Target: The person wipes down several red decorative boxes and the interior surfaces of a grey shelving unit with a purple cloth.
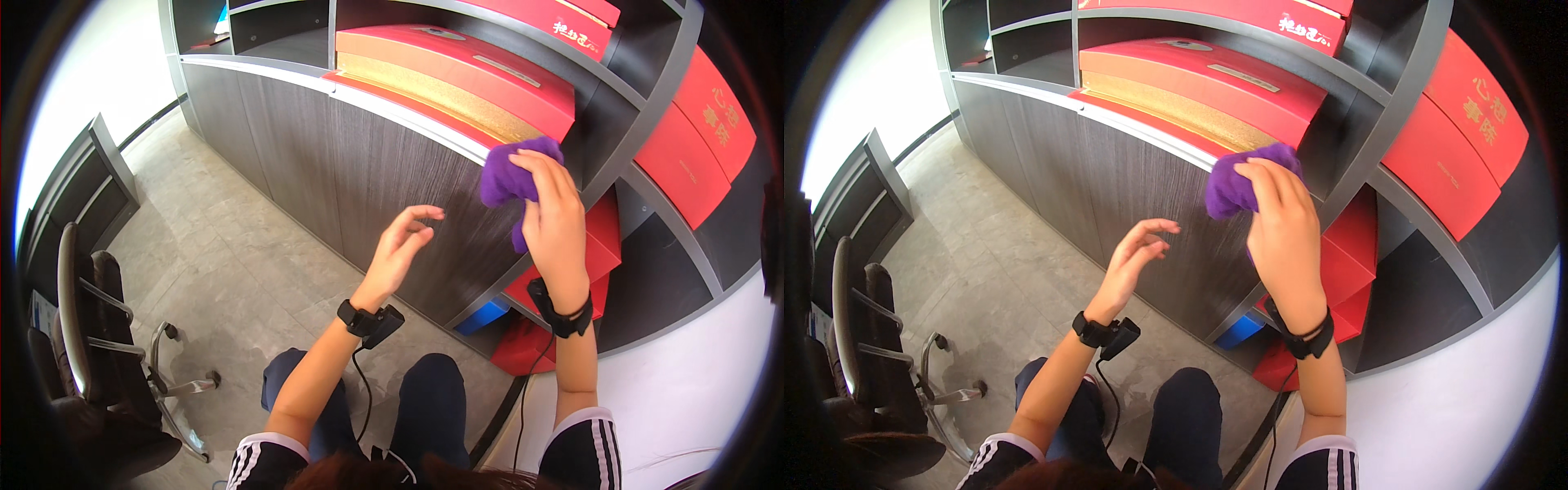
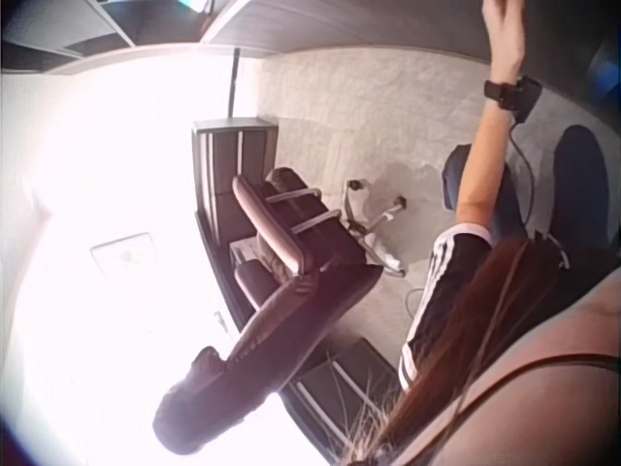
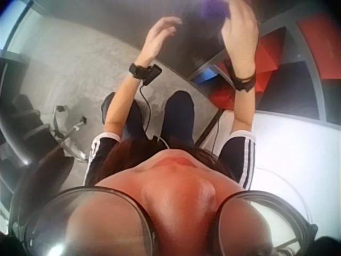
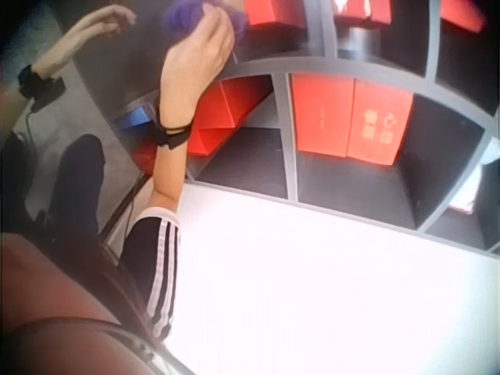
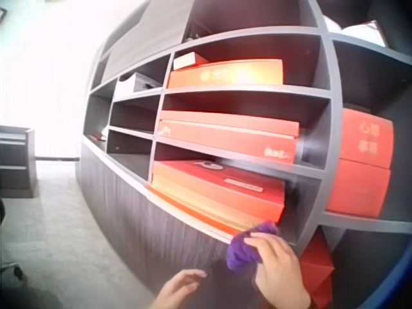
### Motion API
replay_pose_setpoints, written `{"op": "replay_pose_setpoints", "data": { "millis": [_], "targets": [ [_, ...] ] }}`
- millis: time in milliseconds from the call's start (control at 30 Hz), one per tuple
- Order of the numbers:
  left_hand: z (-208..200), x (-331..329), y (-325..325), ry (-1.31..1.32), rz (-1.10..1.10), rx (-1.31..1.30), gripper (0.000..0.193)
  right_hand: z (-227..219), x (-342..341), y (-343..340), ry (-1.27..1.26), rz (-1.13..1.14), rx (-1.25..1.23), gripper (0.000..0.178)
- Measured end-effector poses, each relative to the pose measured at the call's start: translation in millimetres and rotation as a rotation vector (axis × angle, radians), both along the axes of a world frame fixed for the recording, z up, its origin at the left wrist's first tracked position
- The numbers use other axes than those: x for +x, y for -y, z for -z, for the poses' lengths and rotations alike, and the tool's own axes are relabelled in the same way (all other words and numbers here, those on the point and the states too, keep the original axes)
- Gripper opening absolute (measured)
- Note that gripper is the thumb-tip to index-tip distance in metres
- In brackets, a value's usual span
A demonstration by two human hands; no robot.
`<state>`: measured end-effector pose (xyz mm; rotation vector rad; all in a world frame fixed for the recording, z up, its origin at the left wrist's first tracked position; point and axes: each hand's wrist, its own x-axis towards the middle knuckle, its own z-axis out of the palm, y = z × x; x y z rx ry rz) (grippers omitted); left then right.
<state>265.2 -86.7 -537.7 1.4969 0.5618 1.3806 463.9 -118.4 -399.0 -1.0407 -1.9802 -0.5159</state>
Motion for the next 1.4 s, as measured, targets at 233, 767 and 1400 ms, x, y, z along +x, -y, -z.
{"op": "replay_pose_setpoints", "data": {
  "millis": [233,767,1400],
  "targets": [
    [1,17,14,-0.006,0.195,-0.034,0.038,4,10,23,-0.094,0.013,0.156,0.051],
    [-4,40,-5,0.302,0.316,-0.139,0.041,-46,-94,-121,0.081,0.358,0.343,0.016],
    [-8,18,-13,0.309,0.072,-0.186,0.037,-59,-177,-197,0.033,0.150,0.172,0.030]
  ]
}}
